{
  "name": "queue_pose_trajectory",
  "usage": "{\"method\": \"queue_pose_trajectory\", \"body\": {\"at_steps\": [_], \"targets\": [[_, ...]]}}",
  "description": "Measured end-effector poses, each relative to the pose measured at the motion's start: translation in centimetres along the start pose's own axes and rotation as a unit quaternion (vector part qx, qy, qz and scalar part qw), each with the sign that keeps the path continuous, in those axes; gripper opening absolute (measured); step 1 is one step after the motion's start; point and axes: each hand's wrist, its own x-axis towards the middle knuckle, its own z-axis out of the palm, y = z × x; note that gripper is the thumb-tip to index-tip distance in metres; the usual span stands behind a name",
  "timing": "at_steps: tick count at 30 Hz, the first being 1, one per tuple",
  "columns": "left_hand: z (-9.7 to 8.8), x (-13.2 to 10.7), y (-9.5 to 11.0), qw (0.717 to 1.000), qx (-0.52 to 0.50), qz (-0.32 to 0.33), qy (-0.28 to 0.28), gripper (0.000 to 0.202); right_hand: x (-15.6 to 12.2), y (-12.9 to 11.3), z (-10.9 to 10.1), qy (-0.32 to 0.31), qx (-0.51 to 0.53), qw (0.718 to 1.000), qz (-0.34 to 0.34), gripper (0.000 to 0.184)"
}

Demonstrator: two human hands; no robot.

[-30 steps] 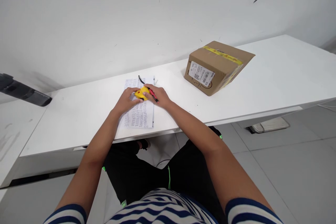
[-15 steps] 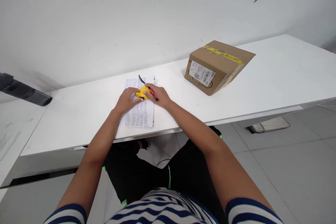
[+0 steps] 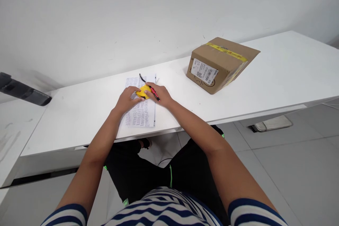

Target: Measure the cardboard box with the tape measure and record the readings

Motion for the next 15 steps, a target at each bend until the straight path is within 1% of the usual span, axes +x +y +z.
{"method": "queue_pose_trajectory", "body": {"at_steps": [6,12,15], "targets": [[-0.17,0.06,0.21,1.0,0.016,0.005,0.008,0.039,0.03,0.1,-0.09,-0.004,-0.012,1.0,-0.006,0.057],[0.58,0.0,-0.04,0.998,0.051,0.018,0.031,0.036,-0.03,-0.05,-0.26,-0.007,-0.003,1.0,0.004,0.056],[0.71,-0.1,-0.05,0.997,0.067,0.027,0.028,0.034,-0.09,-0.13,-0.22,-0.005,-0.008,1.0,0.01,0.055]]}}
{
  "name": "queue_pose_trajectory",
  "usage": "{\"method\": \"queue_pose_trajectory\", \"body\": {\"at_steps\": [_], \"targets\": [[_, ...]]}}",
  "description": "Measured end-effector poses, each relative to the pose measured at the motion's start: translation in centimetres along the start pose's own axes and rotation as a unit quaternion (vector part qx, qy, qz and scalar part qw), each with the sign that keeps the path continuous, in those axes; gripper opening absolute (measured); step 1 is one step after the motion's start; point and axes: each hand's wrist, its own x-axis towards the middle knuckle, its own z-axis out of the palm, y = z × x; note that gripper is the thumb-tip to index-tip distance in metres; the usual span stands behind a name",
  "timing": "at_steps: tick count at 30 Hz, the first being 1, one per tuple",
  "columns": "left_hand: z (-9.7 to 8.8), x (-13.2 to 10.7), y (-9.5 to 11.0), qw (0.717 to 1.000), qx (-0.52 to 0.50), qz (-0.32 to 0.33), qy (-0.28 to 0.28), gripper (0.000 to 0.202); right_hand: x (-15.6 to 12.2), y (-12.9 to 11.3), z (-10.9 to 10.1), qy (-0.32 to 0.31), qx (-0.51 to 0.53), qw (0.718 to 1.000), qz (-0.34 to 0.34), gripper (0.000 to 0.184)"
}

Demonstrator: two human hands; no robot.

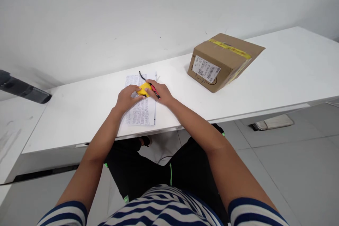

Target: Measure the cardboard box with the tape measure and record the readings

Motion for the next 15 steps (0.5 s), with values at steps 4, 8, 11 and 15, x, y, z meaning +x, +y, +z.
{"method": "queue_pose_trajectory", "body": {"at_steps": [4,8,11,15], "targets": [[-0.52,0.04,0.19,1.0,0.007,0.008,-0.03,0.041,-0.03,0.05,0.26,0.017,0.0,1.0,0.003,0.059],[-0.75,0.2,0.24,0.999,-0.013,-0.01,-0.049,0.052,0.09,0.14,0.35,0.019,0.006,1.0,0.003,0.058],[-0.45,0.22,0.3,0.999,-0.016,-0.02,-0.037,0.048,0.16,0.07,0.16,0.01,0.024,1.0,0.002,0.058],[-0.07,0.11,0.59,0.999,-0.026,-0.043,-0.014,0.047,0.12,-0.09,-0.14,-0.009,0.015,1.0,-0.003,0.062]]}}
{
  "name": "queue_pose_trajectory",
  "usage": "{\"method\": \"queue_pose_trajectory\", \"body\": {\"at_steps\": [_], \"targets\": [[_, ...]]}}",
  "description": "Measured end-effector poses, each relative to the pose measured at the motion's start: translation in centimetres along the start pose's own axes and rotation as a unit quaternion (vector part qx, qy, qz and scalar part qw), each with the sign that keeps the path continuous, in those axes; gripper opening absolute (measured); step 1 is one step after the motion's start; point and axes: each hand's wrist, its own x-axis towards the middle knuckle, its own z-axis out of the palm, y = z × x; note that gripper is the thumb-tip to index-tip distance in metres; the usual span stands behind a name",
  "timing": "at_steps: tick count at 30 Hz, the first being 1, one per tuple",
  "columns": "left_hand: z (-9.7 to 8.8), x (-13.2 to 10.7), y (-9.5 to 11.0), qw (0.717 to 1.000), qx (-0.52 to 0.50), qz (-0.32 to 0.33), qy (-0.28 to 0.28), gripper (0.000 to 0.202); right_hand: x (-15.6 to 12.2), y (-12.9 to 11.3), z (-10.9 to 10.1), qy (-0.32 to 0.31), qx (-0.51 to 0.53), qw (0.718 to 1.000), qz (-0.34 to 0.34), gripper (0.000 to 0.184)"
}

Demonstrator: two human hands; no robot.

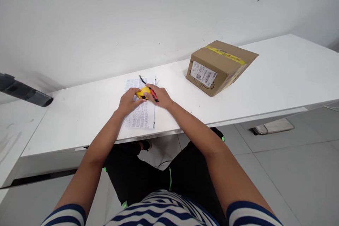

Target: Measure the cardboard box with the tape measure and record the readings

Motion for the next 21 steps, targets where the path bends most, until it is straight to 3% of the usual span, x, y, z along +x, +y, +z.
{"method": "queue_pose_trajectory", "body": {"at_steps": [6,11,16,21], "targets": [[0.0,-0.2,0.1,0.995,-0.064,-0.073,0.011,0.041,0.0,0.1,0.3,0.004,0.033,0.999,-0.011,0.077],[0.0,-0.2,0.2,0.993,-0.098,-0.056,0.018,0.041,0.0,0.5,0.8,0.061,0.027,0.997,-0.04,0.06],[0.0,-0.1,0.3,0.986,-0.155,-0.053,0.027,0.048,-0.1,0.8,1.0,0.088,0.046,0.994,-0.037,0.064],[0.0,-0.2,0.3,0.988,-0.142,-0.041,0.033,0.045,-0.3,0.6,1.0,0.092,0.054,0.994,-0.025,0.065]]}}
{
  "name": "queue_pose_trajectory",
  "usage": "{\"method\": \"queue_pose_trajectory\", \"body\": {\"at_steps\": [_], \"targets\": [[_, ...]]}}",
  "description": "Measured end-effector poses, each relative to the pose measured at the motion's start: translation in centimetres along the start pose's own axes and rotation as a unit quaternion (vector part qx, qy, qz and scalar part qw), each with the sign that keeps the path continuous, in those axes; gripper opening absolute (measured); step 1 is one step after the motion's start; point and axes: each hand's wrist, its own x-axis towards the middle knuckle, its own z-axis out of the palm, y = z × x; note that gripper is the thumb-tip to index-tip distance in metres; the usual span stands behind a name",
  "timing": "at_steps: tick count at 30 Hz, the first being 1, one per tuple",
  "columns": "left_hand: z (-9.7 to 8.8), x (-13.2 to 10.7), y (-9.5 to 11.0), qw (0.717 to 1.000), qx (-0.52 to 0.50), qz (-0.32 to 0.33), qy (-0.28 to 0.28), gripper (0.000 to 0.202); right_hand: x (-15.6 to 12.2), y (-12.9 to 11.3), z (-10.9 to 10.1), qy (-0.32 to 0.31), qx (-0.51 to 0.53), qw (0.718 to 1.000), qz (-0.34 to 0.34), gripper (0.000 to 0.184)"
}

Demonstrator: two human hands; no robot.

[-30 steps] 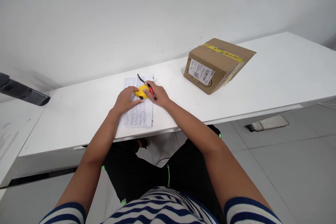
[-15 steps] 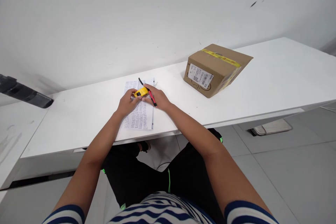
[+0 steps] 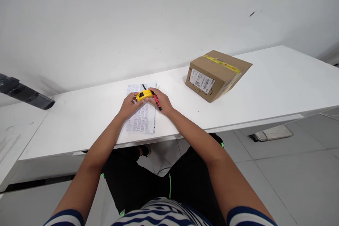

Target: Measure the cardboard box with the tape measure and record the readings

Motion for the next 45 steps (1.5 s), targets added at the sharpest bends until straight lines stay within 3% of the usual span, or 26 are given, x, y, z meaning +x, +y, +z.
{"method": "queue_pose_trajectory", "body": {"at_steps": [6,11,15,22,24,26,30,32,34,36,38,42,45], "targets": [[0.0,-0.3,0.6,0.995,0.092,0.024,0.035,0.032,-0.3,-1.2,-0.1,-0.009,-0.004,1.0,0.023,0.06],[0.1,0.2,0.3,0.99,-0.077,-0.066,0.102,0.024,-0.4,-1.4,-0.4,0.022,-0.119,0.992,0.048,0.046],[0.0,1.1,-0.4,0.948,-0.232,-0.15,0.159,0.026,-0.6,-0.8,0.0,0.022,-0.216,0.973,0.076,0.041],[-0.9,2.4,-0.4,0.857,-0.421,-0.209,0.213,0.04,-0.6,-1.9,1.0,-0.077,-0.264,0.959,0.068,0.055],[-1.2,2.7,-0.3,0.84,-0.45,-0.206,0.222,0.041,-0.1,-2.8,-0.2,-0.045,-0.285,0.955,0.063,0.056],[-1.5,3.0,-0.3,0.831,-0.466,-0.201,0.228,0.04,0.5,-3.6,-3.0,0.032,-0.335,0.94,0.054,0.055],[-1.5,3.1,-0.7,0.827,-0.474,-0.191,0.232,0.042,1.8,-5.0,-11.9,0.185,-0.447,0.864,0.138,0.057],[-1.4,3.0,-0.9,0.829,-0.476,-0.18,0.231,0.045,2.1,-5.1,-16.1,0.189,-0.501,0.823,0.19,0.068],[-1.3,3.0,-1.1,0.829,-0.479,-0.173,0.23,0.047,1.9,-4.8,-18.9,0.119,-0.52,0.818,0.216,0.071],[-1.2,3.1,-1.3,0.824,-0.484,-0.175,0.235,0.05,1.3,-4.3,-20.1,0.085,-0.524,0.827,0.187,0.065],[-1.2,3.2,-1.6,0.814,-0.491,-0.189,0.247,0.051,0.4,-3.6,-20.3,0.09,-0.521,0.839,0.125,0.057],[-1.5,3.3,-1.9,0.789,-0.507,-0.224,0.264,0.05,-0.7,-2.7,-19.6,0.105,-0.494,0.863,0.019,0.047],[-1.7,3.2,-1.8,0.783,-0.51,-0.236,0.266,0.051,-0.8,-2.9,-18.6,0.077,-0.469,0.879,-0.03,0.043]]}}
